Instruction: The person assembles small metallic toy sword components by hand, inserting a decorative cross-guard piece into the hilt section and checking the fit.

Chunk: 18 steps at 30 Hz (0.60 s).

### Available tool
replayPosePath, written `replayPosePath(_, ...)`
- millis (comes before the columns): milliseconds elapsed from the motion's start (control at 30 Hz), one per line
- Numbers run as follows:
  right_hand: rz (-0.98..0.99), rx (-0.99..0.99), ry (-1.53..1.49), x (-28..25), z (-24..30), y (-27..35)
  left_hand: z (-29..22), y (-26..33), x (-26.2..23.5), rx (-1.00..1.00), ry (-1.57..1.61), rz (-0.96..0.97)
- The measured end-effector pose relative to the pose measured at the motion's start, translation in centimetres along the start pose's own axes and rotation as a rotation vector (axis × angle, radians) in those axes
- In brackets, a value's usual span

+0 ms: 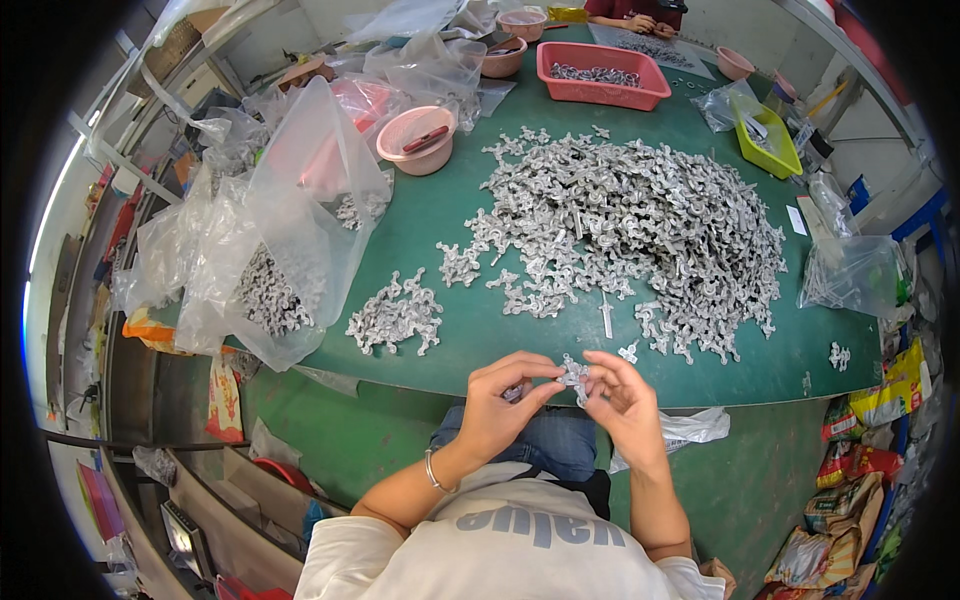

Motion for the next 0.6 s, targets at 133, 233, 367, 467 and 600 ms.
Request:
replayPosePath(133, 0.029, -0.291, 0.396, 0.0, 0.7, 0.8, 0.0, 0.3, 0.2, 0.01, 0.0, -0.032)
replayPosePath(233, -0.032, -0.356, 0.446, 0.2, 1.5, 1.1, -0.3, 0.4, 0.2, 0.056, 0.025, -0.048)
replayPosePath(367, -0.027, -0.421, 0.498, 0.5, 2.0, 1.4, -0.8, 0.4, 0.1, 0.11, 0.057, -0.049)
replayPosePath(467, -0.033, -0.47, 0.555, 0.9, 2.4, 1.5, -0.8, 0.5, 0.1, 0.112, 0.075, -0.049)
replayPosePath(600, -0.041, -0.498, 0.576, 1.1, 2.5, 1.6, -1.1, 0.6, -0.1, 0.115, 0.082, -0.048)
Point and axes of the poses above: each hand's wrist, its own y-axis away from the middle knuckle, its own x-axis out of the palm, z = x × y, the point moved 3 cm from there along -y, towards the middle knuckle, and after that the axes turned 4 degrees about -x, right-handed, at the moved point
